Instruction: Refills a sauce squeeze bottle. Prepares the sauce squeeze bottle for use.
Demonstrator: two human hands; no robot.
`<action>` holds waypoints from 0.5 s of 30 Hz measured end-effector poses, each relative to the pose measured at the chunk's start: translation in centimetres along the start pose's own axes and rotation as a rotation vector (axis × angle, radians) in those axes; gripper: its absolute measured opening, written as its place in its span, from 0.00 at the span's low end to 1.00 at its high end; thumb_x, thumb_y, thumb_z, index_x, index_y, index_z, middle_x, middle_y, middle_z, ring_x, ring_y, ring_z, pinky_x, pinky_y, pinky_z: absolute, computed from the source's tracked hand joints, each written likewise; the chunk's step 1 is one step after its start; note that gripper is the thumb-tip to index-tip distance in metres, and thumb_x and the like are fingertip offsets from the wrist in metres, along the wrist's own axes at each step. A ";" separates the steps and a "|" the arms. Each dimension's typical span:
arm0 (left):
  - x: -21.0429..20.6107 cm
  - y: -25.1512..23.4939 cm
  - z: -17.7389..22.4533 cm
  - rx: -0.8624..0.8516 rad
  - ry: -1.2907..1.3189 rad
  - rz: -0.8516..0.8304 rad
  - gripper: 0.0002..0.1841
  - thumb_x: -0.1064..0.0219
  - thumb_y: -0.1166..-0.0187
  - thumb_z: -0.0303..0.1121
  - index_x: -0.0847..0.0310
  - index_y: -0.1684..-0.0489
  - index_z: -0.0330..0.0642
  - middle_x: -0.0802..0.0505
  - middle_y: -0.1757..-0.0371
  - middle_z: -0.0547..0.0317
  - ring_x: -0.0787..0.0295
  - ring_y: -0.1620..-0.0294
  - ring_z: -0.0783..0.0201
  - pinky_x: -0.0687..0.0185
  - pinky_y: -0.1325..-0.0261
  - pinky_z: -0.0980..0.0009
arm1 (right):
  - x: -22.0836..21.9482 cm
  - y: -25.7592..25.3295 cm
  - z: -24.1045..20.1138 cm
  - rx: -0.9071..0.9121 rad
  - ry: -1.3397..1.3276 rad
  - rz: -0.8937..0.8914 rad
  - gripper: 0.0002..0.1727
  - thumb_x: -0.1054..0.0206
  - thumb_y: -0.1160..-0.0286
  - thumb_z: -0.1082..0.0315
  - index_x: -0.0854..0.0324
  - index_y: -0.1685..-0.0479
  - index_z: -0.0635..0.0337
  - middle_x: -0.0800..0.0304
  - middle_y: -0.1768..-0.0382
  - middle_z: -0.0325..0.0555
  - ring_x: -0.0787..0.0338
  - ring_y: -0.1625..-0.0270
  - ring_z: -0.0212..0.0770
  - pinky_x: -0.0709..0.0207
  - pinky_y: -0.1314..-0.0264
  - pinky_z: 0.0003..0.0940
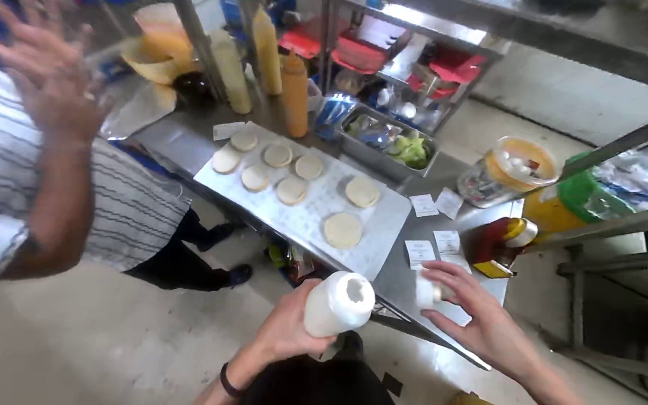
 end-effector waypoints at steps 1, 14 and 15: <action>0.2 0.1 0.4 -0.013 -0.037 -0.043 0.49 0.12 0.51 0.48 0.27 0.24 0.38 0.09 0.37 0.52 0.13 0.34 0.66 0.16 0.28 0.61 | -0.6 -1.3 -4.9 0.179 0.046 -0.091 0.24 0.28 0.23 0.56 0.20 0.26 0.39 0.24 0.22 0.43 0.17 0.26 0.37 0.14 0.30 0.35; -3.7 7.5 5.3 -0.143 -0.170 -0.198 0.48 0.11 0.49 0.39 0.29 0.24 0.32 0.13 0.34 0.35 0.15 0.33 0.41 0.22 0.28 0.41 | -3.8 1.6 -15.3 0.915 0.331 -0.632 0.25 0.34 0.16 0.57 0.24 0.23 0.53 0.13 0.38 0.61 0.06 0.44 0.55 0.10 0.50 0.47; -4.2 8.2 5.2 -0.121 -0.193 -0.123 0.47 0.11 0.49 0.40 0.29 0.24 0.31 0.13 0.34 0.35 0.14 0.33 0.41 0.21 0.29 0.42 | -4.1 1.3 -14.4 0.694 0.283 -0.600 0.26 0.28 0.22 0.53 0.18 0.30 0.57 0.08 0.48 0.56 0.04 0.52 0.53 0.10 0.55 0.49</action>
Point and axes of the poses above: each hand's wrist, its own y-axis away from the middle knuckle, its own x-axis out of the back of the hand, z = x × y, the point moved 8 cm from there along -y, towards the middle knuckle
